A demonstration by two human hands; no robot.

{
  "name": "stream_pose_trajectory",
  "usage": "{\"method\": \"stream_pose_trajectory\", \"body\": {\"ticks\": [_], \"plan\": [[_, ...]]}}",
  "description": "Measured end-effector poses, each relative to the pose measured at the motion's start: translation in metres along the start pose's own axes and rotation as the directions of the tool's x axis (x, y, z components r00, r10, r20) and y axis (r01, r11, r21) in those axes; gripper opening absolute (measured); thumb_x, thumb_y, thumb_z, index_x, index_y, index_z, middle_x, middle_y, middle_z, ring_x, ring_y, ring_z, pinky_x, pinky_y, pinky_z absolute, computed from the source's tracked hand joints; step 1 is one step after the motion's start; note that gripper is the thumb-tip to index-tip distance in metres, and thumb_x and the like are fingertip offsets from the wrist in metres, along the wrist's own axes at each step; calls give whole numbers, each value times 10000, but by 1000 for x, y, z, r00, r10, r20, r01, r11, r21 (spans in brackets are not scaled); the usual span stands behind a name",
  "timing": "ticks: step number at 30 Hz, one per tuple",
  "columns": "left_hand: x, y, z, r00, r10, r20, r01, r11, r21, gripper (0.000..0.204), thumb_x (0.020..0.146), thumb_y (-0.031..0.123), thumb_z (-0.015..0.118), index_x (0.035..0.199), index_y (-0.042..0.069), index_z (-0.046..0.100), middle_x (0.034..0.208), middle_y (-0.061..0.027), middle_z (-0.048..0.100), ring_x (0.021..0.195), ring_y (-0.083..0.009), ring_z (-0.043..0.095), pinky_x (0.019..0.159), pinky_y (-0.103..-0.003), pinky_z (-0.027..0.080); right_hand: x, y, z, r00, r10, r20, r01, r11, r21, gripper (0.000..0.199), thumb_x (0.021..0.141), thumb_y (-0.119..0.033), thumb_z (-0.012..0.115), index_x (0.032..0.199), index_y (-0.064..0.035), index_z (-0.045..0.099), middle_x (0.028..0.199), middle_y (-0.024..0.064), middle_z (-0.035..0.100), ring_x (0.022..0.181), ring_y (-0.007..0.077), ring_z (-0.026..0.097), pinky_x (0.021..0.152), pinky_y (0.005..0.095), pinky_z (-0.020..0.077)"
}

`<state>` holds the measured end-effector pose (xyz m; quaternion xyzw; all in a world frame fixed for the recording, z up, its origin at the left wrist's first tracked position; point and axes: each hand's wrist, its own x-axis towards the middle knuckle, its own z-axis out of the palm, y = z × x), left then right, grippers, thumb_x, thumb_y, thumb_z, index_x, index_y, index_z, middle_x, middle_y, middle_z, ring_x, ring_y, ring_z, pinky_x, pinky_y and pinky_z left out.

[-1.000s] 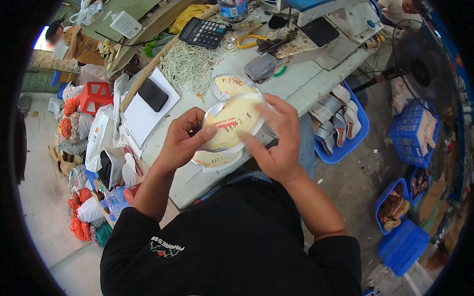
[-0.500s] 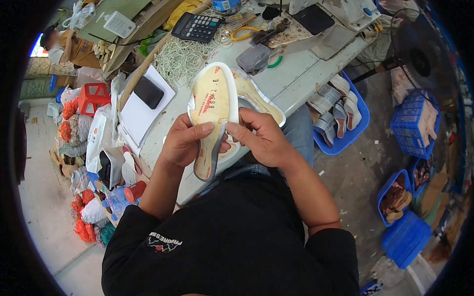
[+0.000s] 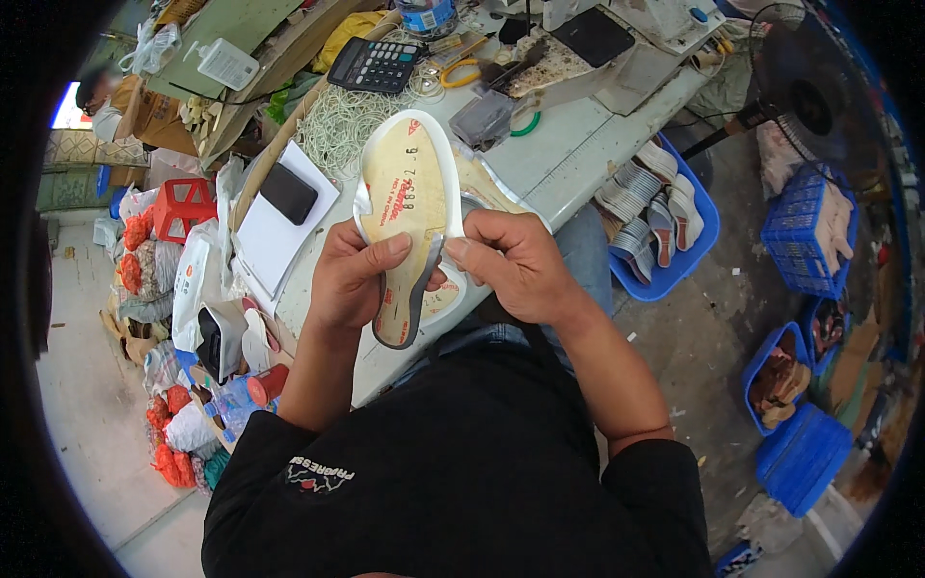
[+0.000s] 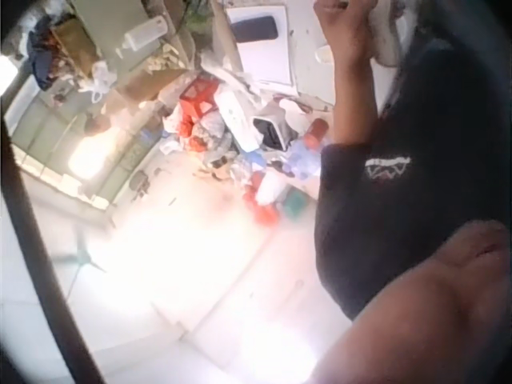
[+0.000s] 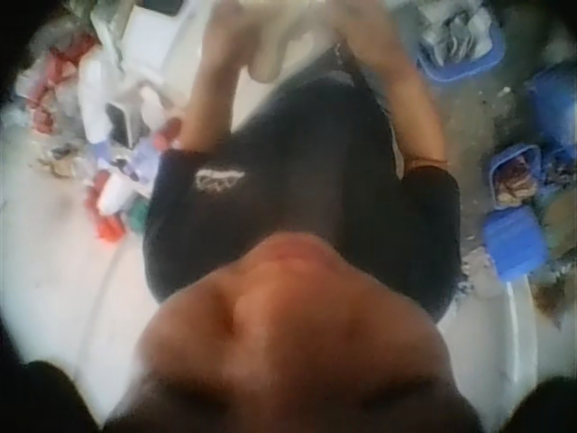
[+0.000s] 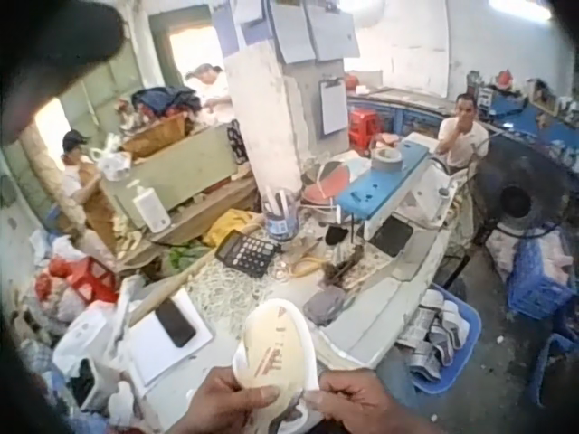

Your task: The person picks up shoe insoles and corresponding grey foam inserts from a workbench. They align the foam insert with the insole and press them together to assemble the shoe component. The person repeats this process for multiple pairs, stacking the finished units on the table.

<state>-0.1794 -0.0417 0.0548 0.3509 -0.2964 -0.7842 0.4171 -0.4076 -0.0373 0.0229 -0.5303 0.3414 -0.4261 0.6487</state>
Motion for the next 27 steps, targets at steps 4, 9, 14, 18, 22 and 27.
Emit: {"method": "stream_pose_trajectory", "body": {"ticks": [4,9,14,18,22,27], "plan": [[-7,-1,10,976,216,39,-209,859,467,254,970,29,715,1204,-68,704,1076,-153,774,881,-218,768,746,-327,616,-5,-32,-6,974,-217,70,223,836,-502,226,928,-155,689,779,-17,591,618,66,577,548,177,547,540,339,442],[-10,-5,37,757,536,374,-514,134,847,205,986,83,721,1153,-34,702,955,-129,775,802,-180,741,687,-325,561,-4,-54,10,945,-289,151,290,534,-794,164,838,-164,668,894,-32,588,702,149,644,645,357,649,588,476,496],[2,-20,13,920,391,14,-294,668,684,236,1071,156,600,1185,-36,674,992,-126,762,890,-233,757,766,-344,584,-5,-36,13,995,-54,88,98,770,-630,123,848,-88,670,920,-41,582,714,68,637,661,272,660,600,401,488],[2,-15,-4,995,32,-91,-29,999,42,354,1083,196,552,1325,-61,566,1127,-188,722,983,-304,745,874,-471,624,-10,2,0,986,60,-158,-72,995,-71,168,973,-138,740,993,-39,605,796,-44,642,712,41,612,636,260,486],[6,-23,-4,997,-79,14,78,996,45,361,1080,209,573,1323,-58,575,1136,-175,720,982,-275,739,881,-425,613,1,19,15,995,95,-12,-81,898,432,126,1013,-144,710,1046,-42,642,897,-7,671,752,60,633,693,242,528],[12,11,-19,946,-279,165,186,883,431,346,1043,198,672,1273,-57,629,1126,-121,729,971,-172,711,854,-331,595,2,17,-5,977,198,-81,-141,880,453,243,991,-189,722,1160,-16,707,935,21,735,749,43,630,670,227,500]]}}
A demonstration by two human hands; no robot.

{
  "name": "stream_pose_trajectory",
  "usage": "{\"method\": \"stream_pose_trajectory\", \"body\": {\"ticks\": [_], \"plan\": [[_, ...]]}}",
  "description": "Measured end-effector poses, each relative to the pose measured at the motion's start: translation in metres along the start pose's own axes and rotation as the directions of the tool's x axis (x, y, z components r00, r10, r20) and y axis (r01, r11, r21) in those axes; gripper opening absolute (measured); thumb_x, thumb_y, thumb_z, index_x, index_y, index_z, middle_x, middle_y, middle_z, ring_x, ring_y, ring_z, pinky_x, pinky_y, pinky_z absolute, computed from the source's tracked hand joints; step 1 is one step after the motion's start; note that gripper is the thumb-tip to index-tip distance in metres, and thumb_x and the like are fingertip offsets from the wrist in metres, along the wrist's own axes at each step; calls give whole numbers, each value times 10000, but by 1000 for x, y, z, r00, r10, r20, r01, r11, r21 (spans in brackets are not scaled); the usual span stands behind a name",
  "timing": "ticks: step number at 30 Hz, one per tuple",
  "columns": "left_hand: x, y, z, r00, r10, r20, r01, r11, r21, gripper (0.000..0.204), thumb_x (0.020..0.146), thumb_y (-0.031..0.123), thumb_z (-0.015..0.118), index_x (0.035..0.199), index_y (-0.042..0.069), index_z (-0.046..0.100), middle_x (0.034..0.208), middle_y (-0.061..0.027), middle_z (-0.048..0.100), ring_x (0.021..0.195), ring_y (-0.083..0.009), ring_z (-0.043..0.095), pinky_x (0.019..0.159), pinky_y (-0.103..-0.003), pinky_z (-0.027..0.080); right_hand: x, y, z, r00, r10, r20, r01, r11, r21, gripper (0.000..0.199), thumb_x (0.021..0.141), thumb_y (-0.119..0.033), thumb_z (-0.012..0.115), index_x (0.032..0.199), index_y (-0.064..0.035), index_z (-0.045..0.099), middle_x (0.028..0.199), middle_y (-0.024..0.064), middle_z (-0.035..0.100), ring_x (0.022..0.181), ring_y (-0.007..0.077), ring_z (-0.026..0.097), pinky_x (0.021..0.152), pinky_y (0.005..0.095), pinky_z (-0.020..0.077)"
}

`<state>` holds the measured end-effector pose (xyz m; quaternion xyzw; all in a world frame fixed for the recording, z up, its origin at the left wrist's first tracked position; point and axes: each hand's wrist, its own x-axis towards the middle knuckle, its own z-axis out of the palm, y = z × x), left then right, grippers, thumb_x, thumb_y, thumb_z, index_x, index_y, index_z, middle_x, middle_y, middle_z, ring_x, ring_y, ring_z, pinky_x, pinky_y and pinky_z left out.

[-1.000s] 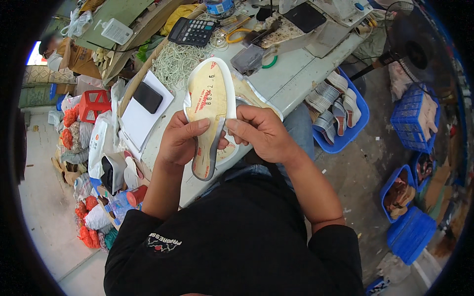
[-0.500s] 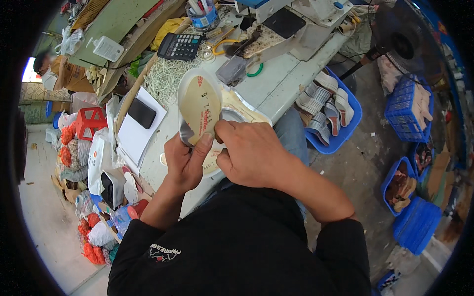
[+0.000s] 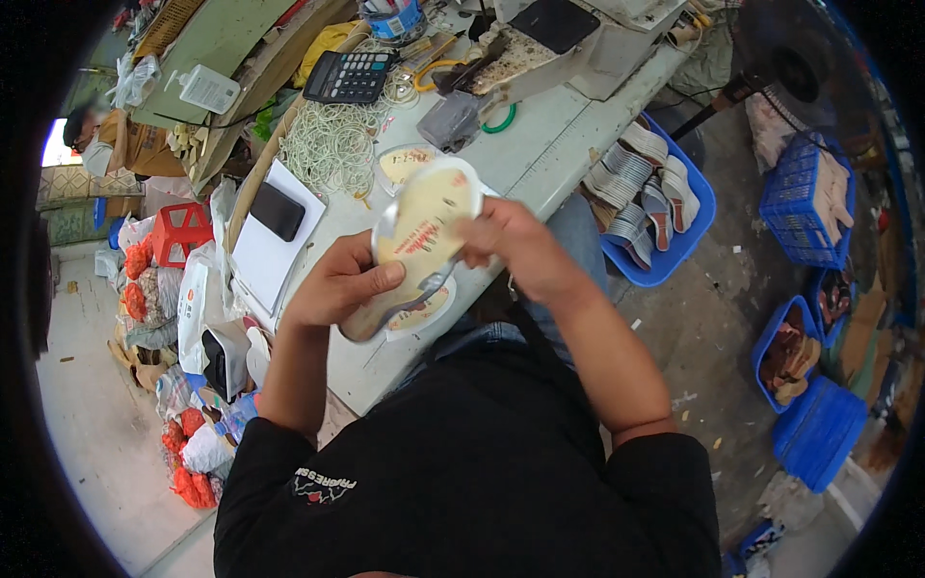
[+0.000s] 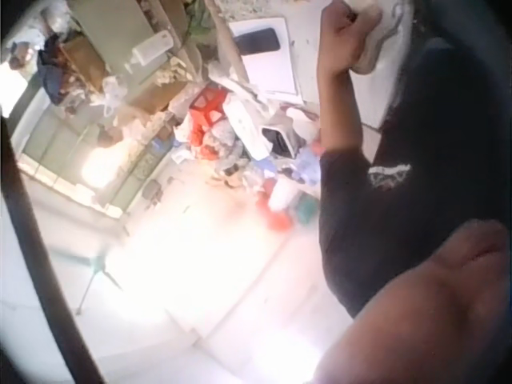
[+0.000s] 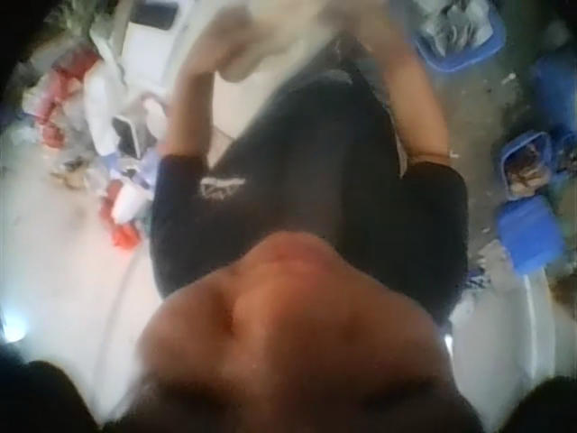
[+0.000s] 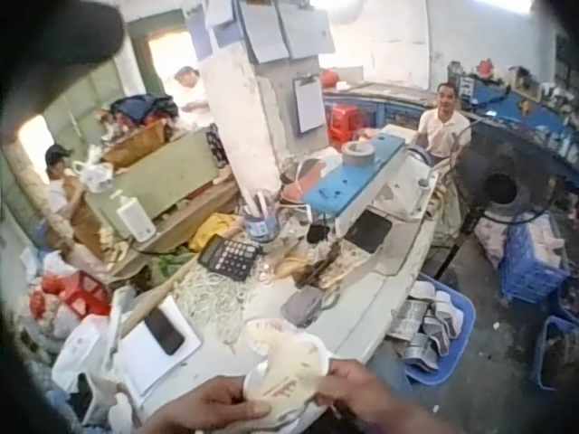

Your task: The person picks up shoe insoles and corresponding grey foam inserts from a workbench. They align the foam insert with the insole and press them together to assemble the shoe component. The person repeats this process for multiple pairs, stacking the finished units on the table.

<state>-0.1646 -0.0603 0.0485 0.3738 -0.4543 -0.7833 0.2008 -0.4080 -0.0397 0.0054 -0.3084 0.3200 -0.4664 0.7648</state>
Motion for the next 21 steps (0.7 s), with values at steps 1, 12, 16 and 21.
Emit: {"method": "stream_pose_trajectory", "body": {"ticks": [1,12,16,21], "plan": [[6,3,-6,999,45,-8,-42,973,228,272,1016,195,722,1140,-40,665,992,-52,717,888,-83,648,745,-267,539,3,-4,-20,999,22,25,-22,1000,-16,245,993,-217,716,1138,-19,723,923,20,742,743,40,629,659,224,491],[112,54,-76,953,301,44,-278,800,532,251,1004,264,737,1009,31,643,810,59,597,756,-13,503,654,-208,398,49,-6,-33,928,-238,-286,220,971,-95,266,1022,-287,641,1061,-45,746,861,5,729,681,39,583,603,203,412],[135,76,-98,973,186,135,-228,859,458,251,977,261,768,1028,41,658,830,76,602,757,-10,517,657,-194,394,55,-21,-21,897,-348,-271,325,937,-129,228,986,-188,732,1101,7,707,916,3,718,805,44,645,701,214,502],[130,83,-114,986,132,106,-166,874,456,245,954,245,775,1060,56,661,940,49,665,854,-43,597,789,-215,465,77,-10,-14,802,-498,-330,471,867,-162,275,913,-135,824,1043,8,629,934,46,712,844,62,662,714,231,533]]}}
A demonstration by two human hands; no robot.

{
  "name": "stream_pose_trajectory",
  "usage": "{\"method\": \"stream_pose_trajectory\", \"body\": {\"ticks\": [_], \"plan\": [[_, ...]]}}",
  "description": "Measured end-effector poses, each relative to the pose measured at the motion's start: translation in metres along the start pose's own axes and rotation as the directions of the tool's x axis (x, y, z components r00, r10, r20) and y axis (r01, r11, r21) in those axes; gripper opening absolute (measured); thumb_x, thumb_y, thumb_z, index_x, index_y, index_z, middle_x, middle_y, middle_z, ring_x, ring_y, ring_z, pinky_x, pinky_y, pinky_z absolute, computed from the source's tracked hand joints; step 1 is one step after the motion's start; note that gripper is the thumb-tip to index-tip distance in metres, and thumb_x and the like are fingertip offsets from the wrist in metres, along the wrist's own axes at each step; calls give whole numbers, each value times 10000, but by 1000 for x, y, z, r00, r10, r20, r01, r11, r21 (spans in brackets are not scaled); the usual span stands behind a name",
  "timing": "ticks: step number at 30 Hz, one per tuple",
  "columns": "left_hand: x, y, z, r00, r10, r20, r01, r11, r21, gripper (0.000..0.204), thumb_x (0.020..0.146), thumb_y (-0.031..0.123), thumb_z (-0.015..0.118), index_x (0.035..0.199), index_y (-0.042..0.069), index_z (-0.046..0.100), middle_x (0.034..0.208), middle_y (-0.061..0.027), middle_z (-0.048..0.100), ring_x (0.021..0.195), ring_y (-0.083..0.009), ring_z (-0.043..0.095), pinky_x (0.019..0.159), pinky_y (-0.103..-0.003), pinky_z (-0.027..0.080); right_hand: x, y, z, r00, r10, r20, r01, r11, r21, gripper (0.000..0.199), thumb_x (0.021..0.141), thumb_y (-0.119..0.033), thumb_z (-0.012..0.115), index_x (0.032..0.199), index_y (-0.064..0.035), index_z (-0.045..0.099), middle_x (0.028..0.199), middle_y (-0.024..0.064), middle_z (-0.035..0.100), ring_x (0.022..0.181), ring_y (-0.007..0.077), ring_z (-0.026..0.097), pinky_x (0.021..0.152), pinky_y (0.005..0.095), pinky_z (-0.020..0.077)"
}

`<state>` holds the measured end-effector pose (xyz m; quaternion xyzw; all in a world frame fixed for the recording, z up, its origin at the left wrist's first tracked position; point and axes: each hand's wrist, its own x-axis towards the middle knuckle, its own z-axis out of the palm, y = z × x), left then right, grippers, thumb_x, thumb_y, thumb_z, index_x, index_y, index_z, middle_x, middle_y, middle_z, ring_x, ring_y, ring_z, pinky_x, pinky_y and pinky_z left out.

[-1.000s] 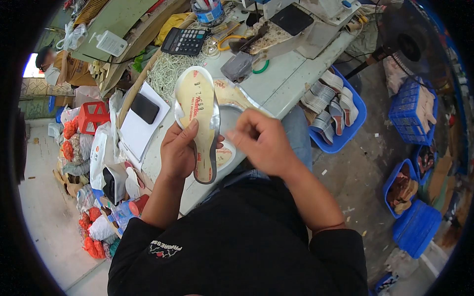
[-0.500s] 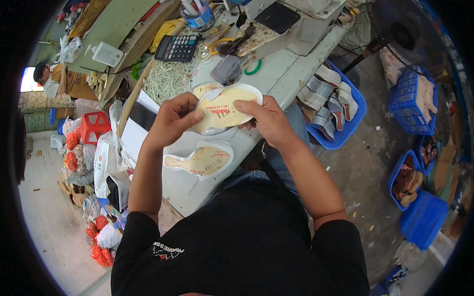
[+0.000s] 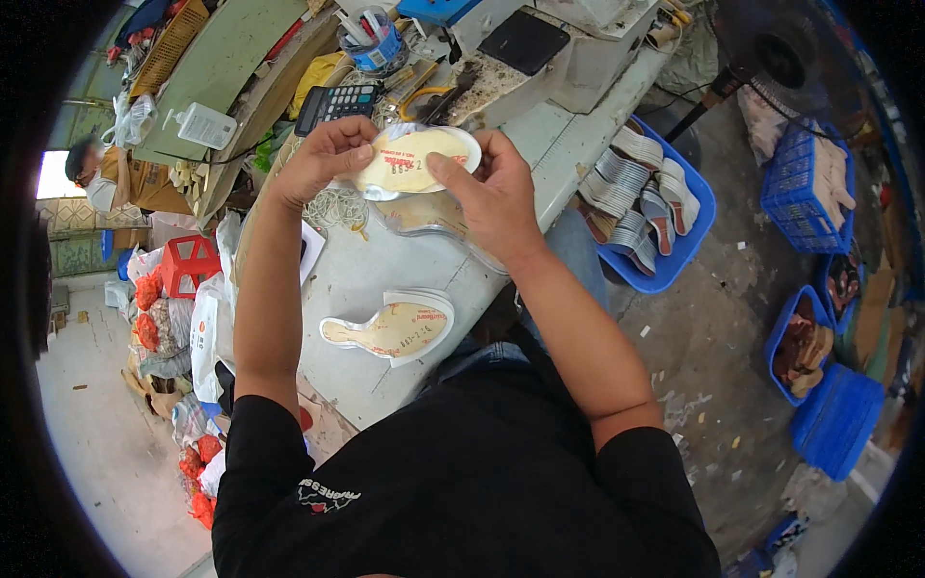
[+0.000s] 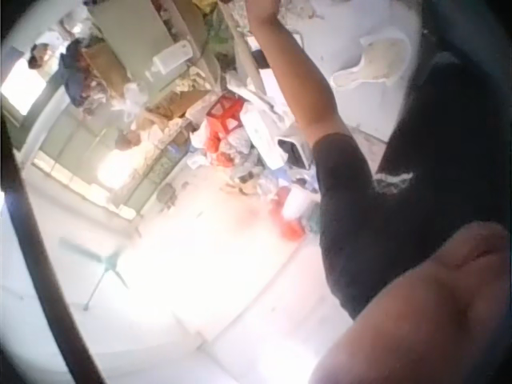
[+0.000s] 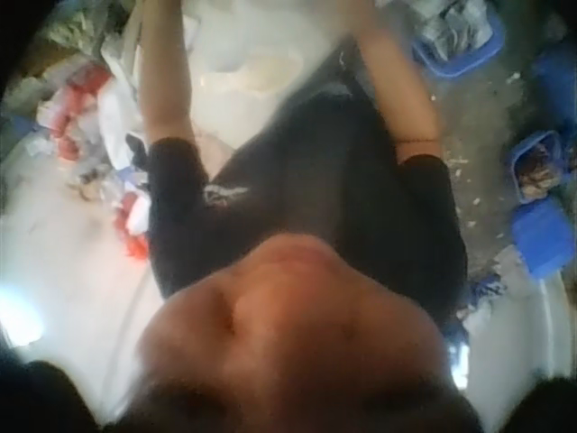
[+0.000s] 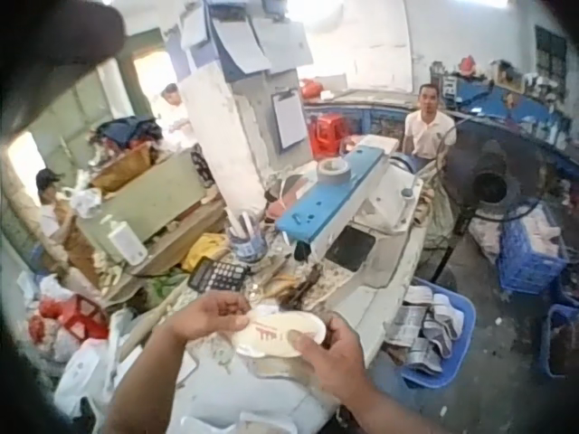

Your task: The person picks up shoe insoles and corresponding grey foam inserts from a workbench. They align the foam insert with the insole and press them together to assemble the shoe component. The person repeats this process for multiple pairs, stacking the finished units on the table.

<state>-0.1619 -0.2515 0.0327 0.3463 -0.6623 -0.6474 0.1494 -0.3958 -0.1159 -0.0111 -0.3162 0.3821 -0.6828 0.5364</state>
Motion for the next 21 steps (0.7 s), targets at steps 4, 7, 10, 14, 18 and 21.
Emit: {"method": "stream_pose_trajectory", "body": {"ticks": [4,7,10,14,18,21], "plan": [[-15,-13,-10,995,-21,-93,14,997,-76,230,952,225,780,1053,43,680,910,49,672,823,-32,585,746,-208,455,11,10,12,996,-40,-83,25,985,-173,379,837,-199,888,901,-39,550,820,11,628,717,46,546,612,234,475],[-26,-26,-3,976,-10,-216,-7,997,-79,217,960,209,769,1063,32,698,892,41,686,790,-27,584,703,-201,448,17,21,17,979,-117,-167,65,955,-288,446,784,-242,916,848,-51,517,769,-24,550,667,61,455,576,253,434],[-39,-23,16,957,-41,-288,-7,986,-164,221,979,200,740,1092,12,708,898,19,709,751,-29,592,663,-194,443,18,23,21,965,-175,-195,104,939,-328,444,801,-193,911,828,-90,480,762,-56,484,654,30,394,544,222,366],[-56,-35,41,944,-74,-321,-26,955,-296,220,997,173,711,1114,-13,703,905,-17,732,713,-39,609,619,-185,444,16,16,23,966,-135,-223,45,929,-367,478,754,-251,924,814,-60,490,728,-42,497,651,71,417,553,261,408],[-64,-31,82,939,-94,-330,-42,924,-381,205,1003,173,707,1100,-8,694,919,-33,742,720,-68,636,629,-218,491,17,18,19,968,-110,-225,54,969,-243,424,785,-198,903,827,-64,502,729,-39,522,659,43,449,546,242,403],[-64,-28,117,905,-94,-415,-113,887,-447,268,1000,188,721,1168,-18,691,997,-71,765,828,-102,695,716,-252,552,14,14,20,979,-37,-201,6,988,-154,375,819,-169,880,846,-63,521,736,-38,544,660,25,479,544,227,401]]}}
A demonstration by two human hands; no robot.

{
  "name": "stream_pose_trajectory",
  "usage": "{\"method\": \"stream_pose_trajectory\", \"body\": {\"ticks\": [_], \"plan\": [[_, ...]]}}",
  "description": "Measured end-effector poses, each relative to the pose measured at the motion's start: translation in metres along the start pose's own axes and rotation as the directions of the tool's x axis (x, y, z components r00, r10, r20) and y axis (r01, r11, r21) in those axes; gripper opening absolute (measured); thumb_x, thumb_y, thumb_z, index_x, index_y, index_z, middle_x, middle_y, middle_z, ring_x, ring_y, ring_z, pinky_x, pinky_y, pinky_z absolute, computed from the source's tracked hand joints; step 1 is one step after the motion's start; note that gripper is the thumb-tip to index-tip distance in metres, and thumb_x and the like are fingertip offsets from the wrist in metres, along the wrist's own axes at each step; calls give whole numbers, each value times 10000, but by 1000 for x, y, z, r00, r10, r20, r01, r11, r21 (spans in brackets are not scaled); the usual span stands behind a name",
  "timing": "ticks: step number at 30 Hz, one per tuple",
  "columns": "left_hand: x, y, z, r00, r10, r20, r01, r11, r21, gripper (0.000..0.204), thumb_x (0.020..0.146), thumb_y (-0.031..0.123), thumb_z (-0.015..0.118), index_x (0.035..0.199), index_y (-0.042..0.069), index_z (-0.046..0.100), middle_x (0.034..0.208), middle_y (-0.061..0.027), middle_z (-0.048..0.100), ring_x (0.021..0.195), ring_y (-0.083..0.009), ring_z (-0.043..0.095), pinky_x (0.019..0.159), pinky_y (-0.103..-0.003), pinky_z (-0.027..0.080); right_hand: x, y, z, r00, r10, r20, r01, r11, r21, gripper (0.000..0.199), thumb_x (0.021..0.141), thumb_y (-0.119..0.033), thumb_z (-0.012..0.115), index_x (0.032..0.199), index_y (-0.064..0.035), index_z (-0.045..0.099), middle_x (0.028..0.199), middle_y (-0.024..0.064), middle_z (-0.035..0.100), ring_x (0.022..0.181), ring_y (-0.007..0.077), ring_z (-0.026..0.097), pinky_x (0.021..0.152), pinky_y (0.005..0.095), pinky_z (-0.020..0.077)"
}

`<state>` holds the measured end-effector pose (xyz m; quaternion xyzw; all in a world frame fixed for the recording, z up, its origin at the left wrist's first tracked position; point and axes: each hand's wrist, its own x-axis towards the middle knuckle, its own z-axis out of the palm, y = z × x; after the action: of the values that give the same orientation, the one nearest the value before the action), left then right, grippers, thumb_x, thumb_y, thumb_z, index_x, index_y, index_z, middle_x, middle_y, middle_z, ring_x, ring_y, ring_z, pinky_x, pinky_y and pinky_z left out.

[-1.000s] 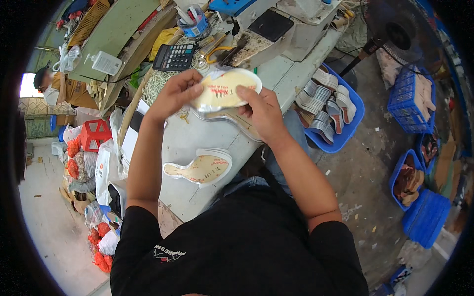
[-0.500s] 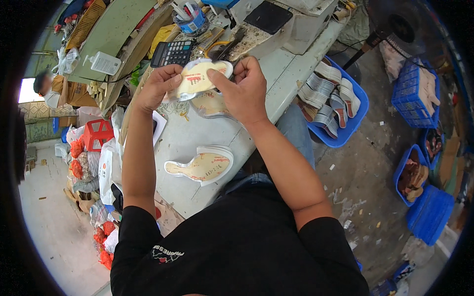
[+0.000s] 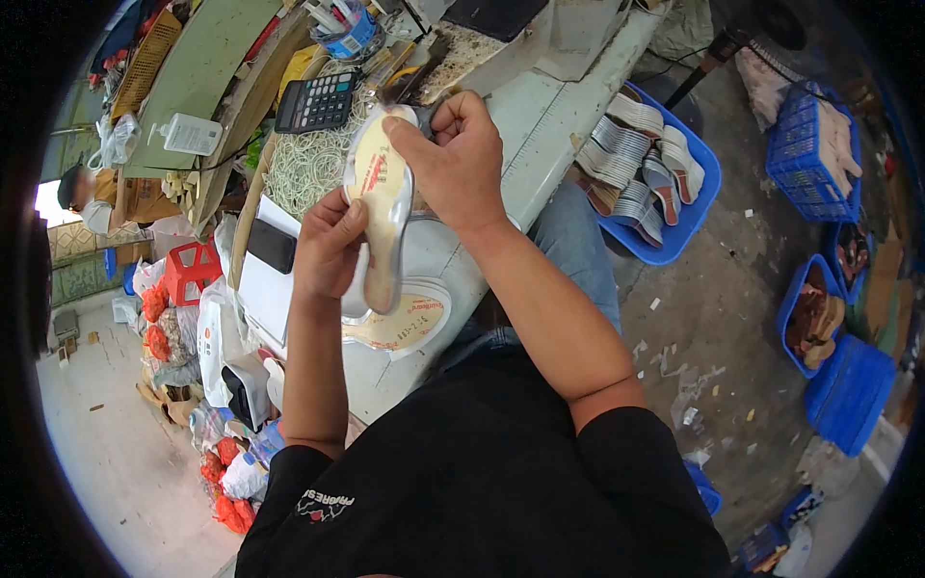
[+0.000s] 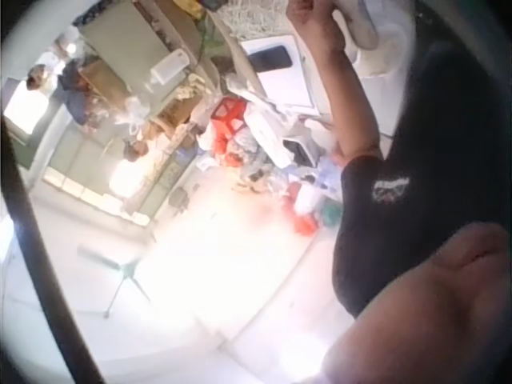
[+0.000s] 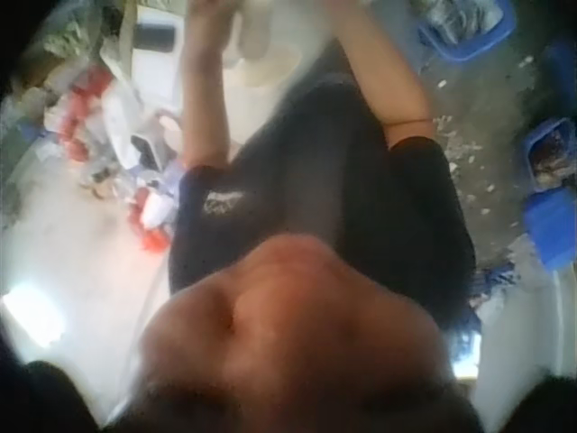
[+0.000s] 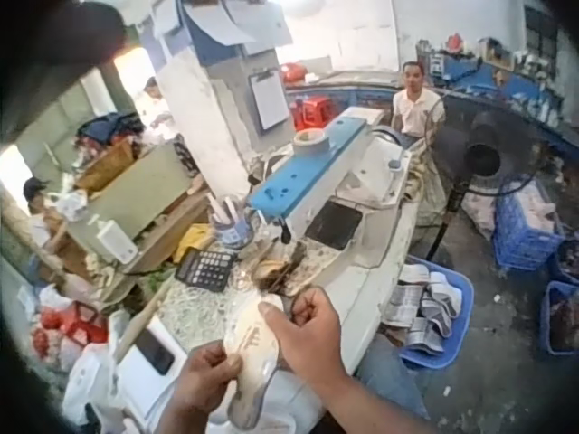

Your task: The person picks up shoe insoles and corresponding grey foam inserts from a workbench. They align the foam insert with the insole and press them together to assemble the shoe component. The person repeats this process for multiple pairs, stacking the finished units on the table.

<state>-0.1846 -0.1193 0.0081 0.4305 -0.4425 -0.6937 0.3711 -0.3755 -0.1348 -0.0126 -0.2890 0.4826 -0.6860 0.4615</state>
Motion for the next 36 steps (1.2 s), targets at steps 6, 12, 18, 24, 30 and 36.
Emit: {"method": "stream_pose_trajectory", "body": {"ticks": [6,12,18,24,30,36], "plan": [[-1,-12,42,997,41,-68,-50,989,-140,260,1015,155,699,1212,-15,688,1050,-85,768,846,-122,721,705,-264,577,-13,-7,-22,985,24,171,-49,988,144,254,933,-153,796,928,-57,561,723,-45,546,636,14,488,569,203,395],[15,-9,66,971,93,-222,-144,963,-228,201,1016,157,703,1120,-14,702,981,-114,766,716,-124,713,554,-248,569,-29,-19,-62,878,194,436,-101,969,-227,306,1057,-274,662,858,-46,618,692,-60,545,637,10,472,556,233,371],[32,1,66,935,161,-317,-221,961,-163,257,995,220,738,1017,-34,707,832,-105,749,599,-122,682,495,-248,552,-30,-26,-50,804,400,439,-363,916,-170,387,1110,-315,556,882,-32,690,708,-37,607,622,9,524,537,232,423],[2,-13,48,902,86,-422,-161,976,-146,311,994,261,743,1039,-45,710,827,-75,714,650,-116,651,591,-276,563,-57,-44,-36,820,297,489,79,787,-612,471,971,-358,721,1246,4,595,981,139,697,801,280,686,731,392,549],[-110,-52,-6,963,-104,-250,236,774,587,264,911,179,818,767,-1,688,706,-56,698,675,-99,640,637,-277,514,-93,-8,-70,794,111,598,472,507,-721,741,811,-247,792,1447,0,504,1230,217,580,1123,439,610,927,491,516],[-145,-32,-53,977,149,-154,52,532,845,321,815,223,895,956,5,706,924,-110,731,853,-215,694,782,-342,546,-30,22,-84,764,20,645,573,441,-691,649,832,-341,802,1342,17,621,1297,245,598,1204,428,557,1063,487,426]]}}
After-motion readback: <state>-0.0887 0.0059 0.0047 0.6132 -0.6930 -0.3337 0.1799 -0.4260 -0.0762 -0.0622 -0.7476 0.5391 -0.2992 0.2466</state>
